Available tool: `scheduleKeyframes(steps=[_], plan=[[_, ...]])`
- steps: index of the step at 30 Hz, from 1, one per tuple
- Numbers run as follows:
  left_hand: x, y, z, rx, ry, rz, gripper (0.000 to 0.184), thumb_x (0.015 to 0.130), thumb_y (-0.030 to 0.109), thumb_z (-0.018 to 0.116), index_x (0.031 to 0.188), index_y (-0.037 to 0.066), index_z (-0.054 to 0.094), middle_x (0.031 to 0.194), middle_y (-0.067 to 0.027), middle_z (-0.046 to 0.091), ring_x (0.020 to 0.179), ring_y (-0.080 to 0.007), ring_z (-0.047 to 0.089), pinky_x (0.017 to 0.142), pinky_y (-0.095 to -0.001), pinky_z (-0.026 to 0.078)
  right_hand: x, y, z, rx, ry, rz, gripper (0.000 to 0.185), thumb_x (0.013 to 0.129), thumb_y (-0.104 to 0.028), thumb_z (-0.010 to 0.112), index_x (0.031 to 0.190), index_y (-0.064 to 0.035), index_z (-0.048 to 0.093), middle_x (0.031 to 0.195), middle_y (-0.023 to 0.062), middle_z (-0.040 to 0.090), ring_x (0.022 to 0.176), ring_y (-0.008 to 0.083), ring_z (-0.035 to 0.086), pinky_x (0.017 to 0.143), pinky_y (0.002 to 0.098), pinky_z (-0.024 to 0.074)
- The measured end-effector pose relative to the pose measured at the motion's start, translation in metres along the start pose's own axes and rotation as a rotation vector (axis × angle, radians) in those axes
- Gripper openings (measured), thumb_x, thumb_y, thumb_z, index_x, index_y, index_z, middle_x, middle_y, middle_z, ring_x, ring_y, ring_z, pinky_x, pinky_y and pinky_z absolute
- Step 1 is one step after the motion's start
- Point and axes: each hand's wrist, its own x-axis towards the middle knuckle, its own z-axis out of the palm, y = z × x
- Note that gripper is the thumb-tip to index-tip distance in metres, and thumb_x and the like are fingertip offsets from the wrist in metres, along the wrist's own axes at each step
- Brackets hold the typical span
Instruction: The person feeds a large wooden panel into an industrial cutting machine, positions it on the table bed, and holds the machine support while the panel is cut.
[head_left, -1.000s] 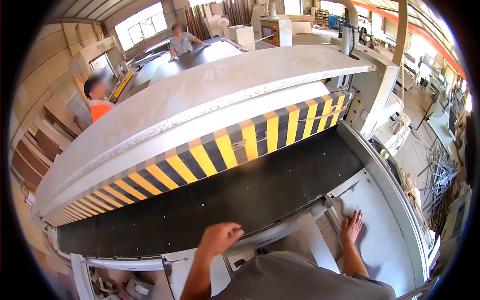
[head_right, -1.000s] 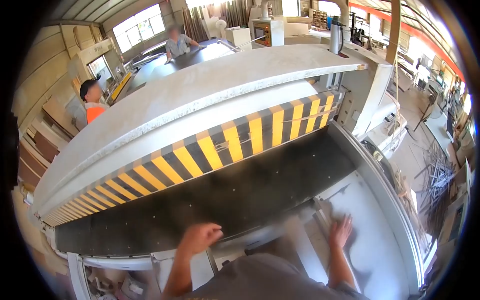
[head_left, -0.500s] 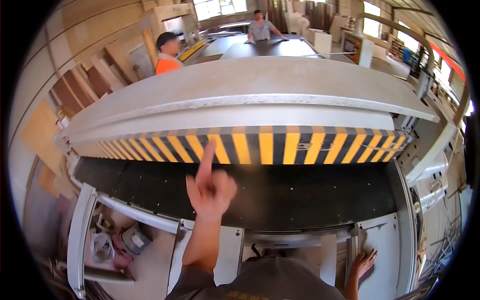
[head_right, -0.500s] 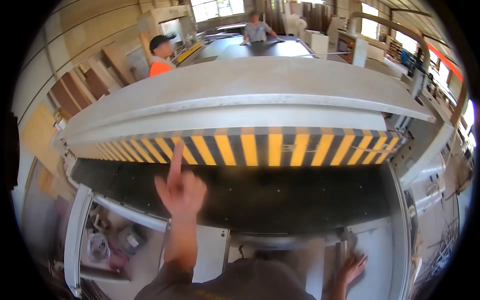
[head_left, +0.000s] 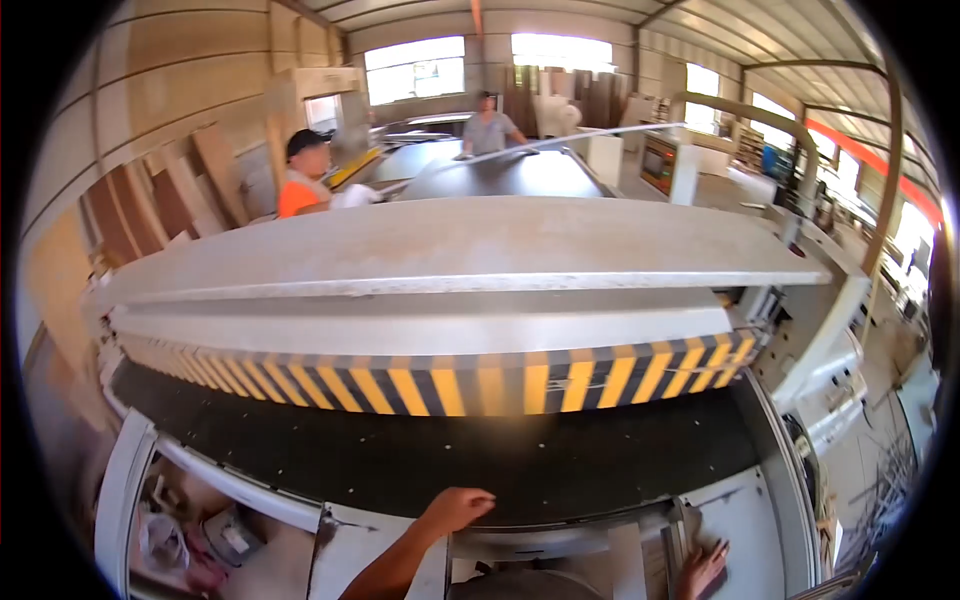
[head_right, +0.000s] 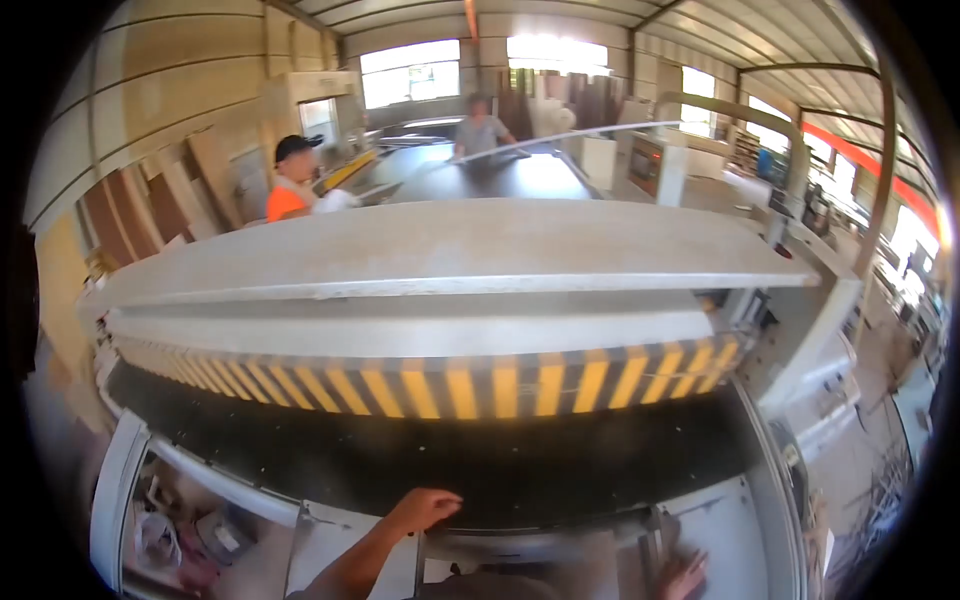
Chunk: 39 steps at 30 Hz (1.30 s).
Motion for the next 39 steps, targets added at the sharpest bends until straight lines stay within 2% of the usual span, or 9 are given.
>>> scheduleKeyframes(steps=[5,8,11,18,25,31,32,34,39], plan=[[-0.050,-0.124,0.039,0.153,0.501,-0.183,0.020,0.100,0.025,0.069,0.112,0.013,0.080,0.098,-0.0147,0.079,0.089,-0.0359,0.075,0.077,-0.0469,0.059,-0.004,0.002,0.003,-0.020,-0.048,0.034,0.063,0.111,-0.032,0.050,0.166,-0.0041,0.037,0.173,0.0234,0.033,0.159,0.0428,0.032,0.129,0.0525,0.0265],[-0.058,-0.122,0.051,0.342,0.636,-0.032,0.018,0.100,0.024,0.069,0.110,0.013,0.079,0.094,-0.0142,0.078,0.089,-0.0367,0.075,0.078,-0.0469,0.059,-0.001,0.020,0.023,-0.050,-0.068,0.045,0.063,0.112,-0.032,0.050,0.167,-0.0048,0.036,0.174,0.0210,0.033,0.160,0.0418,0.032,0.129,0.0526,0.0270],[-0.056,-0.125,0.054,0.210,0.648,-0.169,0.016,0.101,0.026,0.067,0.106,0.013,0.075,0.091,-0.0148,0.077,0.088,-0.0384,0.074,0.078,-0.0492,0.059,0.002,0.041,0.047,-0.005,0.047,-0.057,0.065,0.110,-0.034,0.053,0.166,-0.0039,0.036,0.170,0.0273,0.037,0.155,0.0475,0.037,0.125,0.0579,0.0330],[-0.052,-0.126,0.058,0.394,0.701,-0.184,0.019,0.108,0.032,0.056,0.107,0.017,0.068,0.088,-0.0177,0.074,0.086,-0.0455,0.071,0.076,-0.0571,0.056,-0.003,0.028,0.013,0.108,0.007,0.044,0.059,0.111,-0.022,0.052,0.166,-0.0041,0.038,0.173,0.0229,0.033,0.158,0.0430,0.033,0.127,0.0523,0.0295],[-0.045,-0.136,0.070,0.416,0.712,-0.227,0.018,0.108,0.031,0.058,0.106,0.015,0.066,0.088,-0.0187,0.074,0.085,-0.0445,0.071,0.074,-0.0572,0.055,0.007,0.062,0.041,0.210,0.079,-0.002,0.060,0.114,-0.033,0.047,0.167,-0.0058,0.036,0.172,0.0268,0.034,0.156,0.0479,0.035,0.123,0.0573,0.0336],[-0.051,-0.131,0.070,0.482,0.743,-0.200,0.019,0.108,0.032,0.057,0.107,0.015,0.066,0.088,-0.0190,0.074,0.085,-0.0443,0.072,0.076,-0.0572,0.056,0.019,0.082,0.058,0.151,0.141,-0.018,0.061,0.112,-0.026,0.050,0.169,-0.0105,0.035,0.174,0.0248,0.028,0.160,0.0462,0.029,0.128,0.0559,0.0271],[-0.049,-0.133,0.071,0.437,0.724,-0.224,0.019,0.108,0.032,0.057,0.106,0.014,0.066,0.089,-0.0192,0.074,0.085,-0.0445,0.072,0.076,-0.0571,0.056,0.018,0.080,0.053,0.070,0.088,-0.015,0.061,0.114,-0.038,0.041,0.167,-0.0058,0.036,0.173,0.0274,0.029,0.157,0.0494,0.033,0.125,0.0593,0.0334],[-0.046,-0.140,0.068,0.352,0.688,-0.269,0.020,0.108,0.031,0.057,0.105,0.014,0.066,0.089,-0.0197,0.075,0.086,-0.0447,0.072,0.075,-0.0569,0.056,0.016,0.072,0.046,0.188,0.085,-0.028,0.062,0.111,-0.022,0.053,0.169,-0.0105,0.034,0.175,0.0245,0.028,0.159,0.0464,0.030,0.129,0.0565,0.0260],[-0.048,-0.161,0.061,0.302,0.943,-0.148,0.020,0.107,0.025,0.057,0.099,0.010,0.067,0.087,-0.0209,0.073,0.084,-0.0455,0.070,0.072,-0.0573,0.054,0.018,0.070,0.050,0.121,0.097,0.024,0.063,0.110,-0.027,0.051,0.167,-0.0073,0.035,0.174,0.0262,0.029,0.158,0.0468,0.031,0.128,0.0560,0.0284]])
